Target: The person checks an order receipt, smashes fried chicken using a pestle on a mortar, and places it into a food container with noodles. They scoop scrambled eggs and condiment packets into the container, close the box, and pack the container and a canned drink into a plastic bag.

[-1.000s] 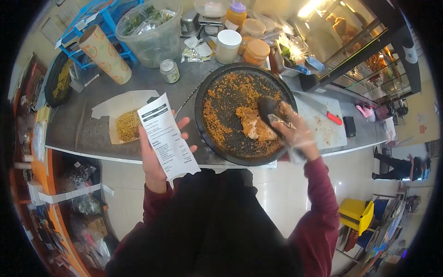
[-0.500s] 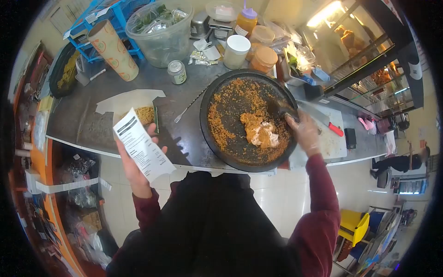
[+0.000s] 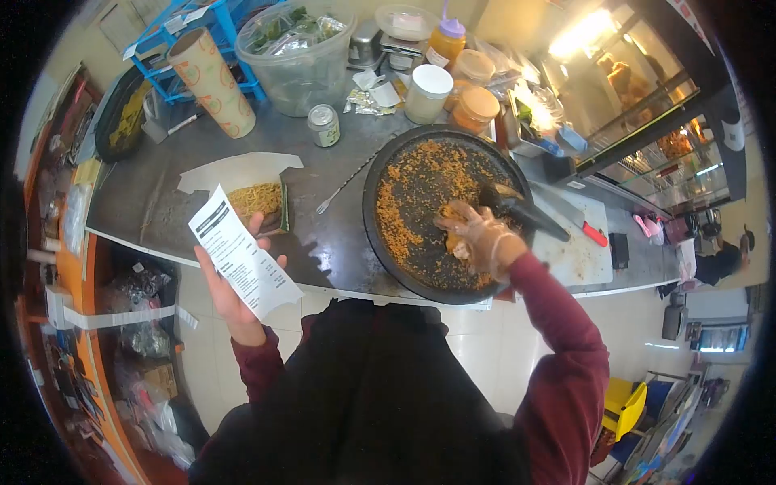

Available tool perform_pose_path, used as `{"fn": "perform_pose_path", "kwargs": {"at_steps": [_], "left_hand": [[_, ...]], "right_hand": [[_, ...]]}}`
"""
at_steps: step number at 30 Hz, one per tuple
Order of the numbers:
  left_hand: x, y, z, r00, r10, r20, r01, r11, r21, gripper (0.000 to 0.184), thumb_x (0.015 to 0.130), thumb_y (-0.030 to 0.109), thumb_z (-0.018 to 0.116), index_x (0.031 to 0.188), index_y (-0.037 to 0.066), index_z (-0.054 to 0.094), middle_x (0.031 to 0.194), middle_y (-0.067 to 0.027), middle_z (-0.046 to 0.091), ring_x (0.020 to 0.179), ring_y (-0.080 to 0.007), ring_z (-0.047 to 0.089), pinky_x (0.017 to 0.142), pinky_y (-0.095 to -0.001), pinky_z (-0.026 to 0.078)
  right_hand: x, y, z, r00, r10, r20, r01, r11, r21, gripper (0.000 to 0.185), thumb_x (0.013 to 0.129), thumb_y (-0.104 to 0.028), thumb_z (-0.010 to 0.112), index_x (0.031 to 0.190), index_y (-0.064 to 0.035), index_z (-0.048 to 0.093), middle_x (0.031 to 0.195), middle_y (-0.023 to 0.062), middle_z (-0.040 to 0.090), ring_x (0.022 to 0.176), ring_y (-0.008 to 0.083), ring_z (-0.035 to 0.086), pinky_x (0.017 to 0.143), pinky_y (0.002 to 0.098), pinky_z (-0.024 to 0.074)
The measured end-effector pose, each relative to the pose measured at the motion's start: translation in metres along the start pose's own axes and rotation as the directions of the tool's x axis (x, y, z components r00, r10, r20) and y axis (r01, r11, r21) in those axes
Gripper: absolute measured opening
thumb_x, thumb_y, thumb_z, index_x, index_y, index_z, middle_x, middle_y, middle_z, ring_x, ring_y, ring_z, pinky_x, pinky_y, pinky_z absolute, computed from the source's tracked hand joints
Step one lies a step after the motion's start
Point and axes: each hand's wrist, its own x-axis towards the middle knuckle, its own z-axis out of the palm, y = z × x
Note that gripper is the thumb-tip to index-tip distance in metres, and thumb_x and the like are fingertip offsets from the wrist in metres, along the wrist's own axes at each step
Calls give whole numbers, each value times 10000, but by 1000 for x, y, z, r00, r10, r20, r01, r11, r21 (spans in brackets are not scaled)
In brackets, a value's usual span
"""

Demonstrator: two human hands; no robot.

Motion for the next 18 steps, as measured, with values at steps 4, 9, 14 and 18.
{"fn": "perform_pose_path", "kwargs": {"at_steps": [4,9,14,18], "left_hand": [[-21,15,-14,994,93,-55,-95,995,-28,729,976,646,287,1551,207,199,1538,-160,329,1159,-323,564,1005,-632,411],[-59,59,-22,918,330,-220,-319,944,84,739,955,652,339,1523,182,294,1507,-150,380,1108,-304,571,941,-617,455],[-86,84,-35,859,474,-193,-446,878,170,690,971,569,417,1525,178,292,1501,-139,391,1157,-299,560,986,-588,433],[-95,87,-46,855,470,-219,-454,883,122,689,973,572,406,1524,176,292,1514,-140,372,1166,-307,554,990,-589,425]], "right_hand": [[-10,10,55,955,66,-289,-27,990,138,807,688,-116,738,1416,-249,418,1410,209,349,1287,476,372,1017,551,403],[-12,15,101,878,175,-445,-19,943,333,627,659,-24,723,1235,-156,511,1260,218,435,1134,404,505,945,479,459],[-3,36,125,891,268,-366,53,741,669,525,736,-10,685,1211,-158,519,1160,163,476,1020,279,553,769,403,514],[2,47,85,896,226,-383,129,693,709,538,770,-16,675,1244,-158,464,894,24,523,677,134,534,502,281,464]]}}
